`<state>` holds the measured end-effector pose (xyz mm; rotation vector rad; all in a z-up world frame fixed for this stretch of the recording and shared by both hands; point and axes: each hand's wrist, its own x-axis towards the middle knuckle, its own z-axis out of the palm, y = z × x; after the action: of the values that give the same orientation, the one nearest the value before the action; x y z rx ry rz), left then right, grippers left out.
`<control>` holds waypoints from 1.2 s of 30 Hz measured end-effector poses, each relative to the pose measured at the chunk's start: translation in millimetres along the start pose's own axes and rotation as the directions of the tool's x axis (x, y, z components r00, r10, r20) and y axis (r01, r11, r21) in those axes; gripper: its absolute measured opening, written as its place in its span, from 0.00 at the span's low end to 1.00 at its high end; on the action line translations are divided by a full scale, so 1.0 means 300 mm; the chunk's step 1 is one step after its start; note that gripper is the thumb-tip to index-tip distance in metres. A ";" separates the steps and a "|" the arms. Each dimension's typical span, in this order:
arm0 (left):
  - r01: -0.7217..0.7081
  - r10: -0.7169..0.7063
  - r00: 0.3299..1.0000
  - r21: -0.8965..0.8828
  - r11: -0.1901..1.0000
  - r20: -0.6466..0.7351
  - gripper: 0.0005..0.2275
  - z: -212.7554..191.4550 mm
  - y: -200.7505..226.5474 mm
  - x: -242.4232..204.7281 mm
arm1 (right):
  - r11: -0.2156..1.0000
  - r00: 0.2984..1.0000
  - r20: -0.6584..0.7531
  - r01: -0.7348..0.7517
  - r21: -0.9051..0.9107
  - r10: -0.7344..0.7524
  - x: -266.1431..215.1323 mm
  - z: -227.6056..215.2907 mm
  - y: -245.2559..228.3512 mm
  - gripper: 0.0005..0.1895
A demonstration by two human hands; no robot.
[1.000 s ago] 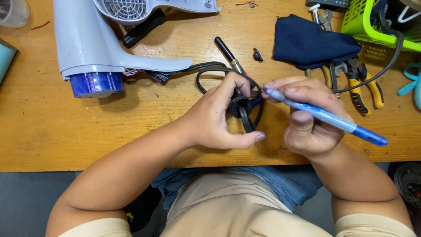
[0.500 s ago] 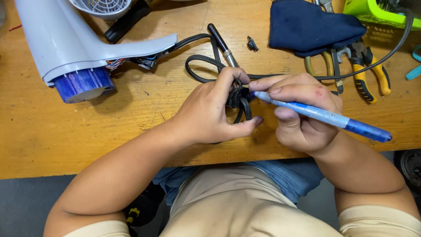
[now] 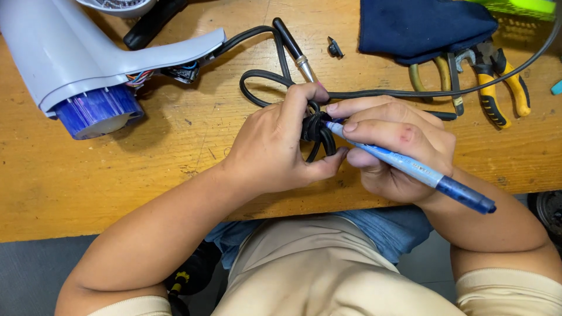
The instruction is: Marking a disassembled hair dryer component with a blue marker for identification or alignment.
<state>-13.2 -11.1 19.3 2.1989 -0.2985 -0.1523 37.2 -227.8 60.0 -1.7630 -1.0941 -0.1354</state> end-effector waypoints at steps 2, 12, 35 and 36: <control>-0.007 0.007 1.000 0.011 1.000 -0.011 0.39 0.006 -0.005 -0.004 | 0.999 0.999 -0.002 0.040 -0.019 -0.040 -0.002 0.004 0.015 0.16; 0.001 0.001 1.000 0.084 0.996 -0.024 0.40 0.009 0.000 -0.011 | 0.994 0.993 0.087 0.085 -0.068 -0.079 0.001 -0.016 0.016 0.14; -0.038 0.038 0.999 -0.078 0.996 0.006 0.33 -0.009 0.004 -0.003 | 0.993 0.994 -0.027 -0.107 0.042 0.109 -0.001 -0.001 -0.011 0.19; -0.034 0.035 0.999 -0.074 0.997 0.006 0.34 -0.007 0.001 -0.003 | 0.995 0.995 -0.014 -0.099 0.023 0.099 0.003 -0.002 -0.010 0.20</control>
<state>-13.6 -9.4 20.8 2.1194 -0.3299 -0.1500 35.6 -227.5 62.9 -1.7891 -0.9916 -0.0756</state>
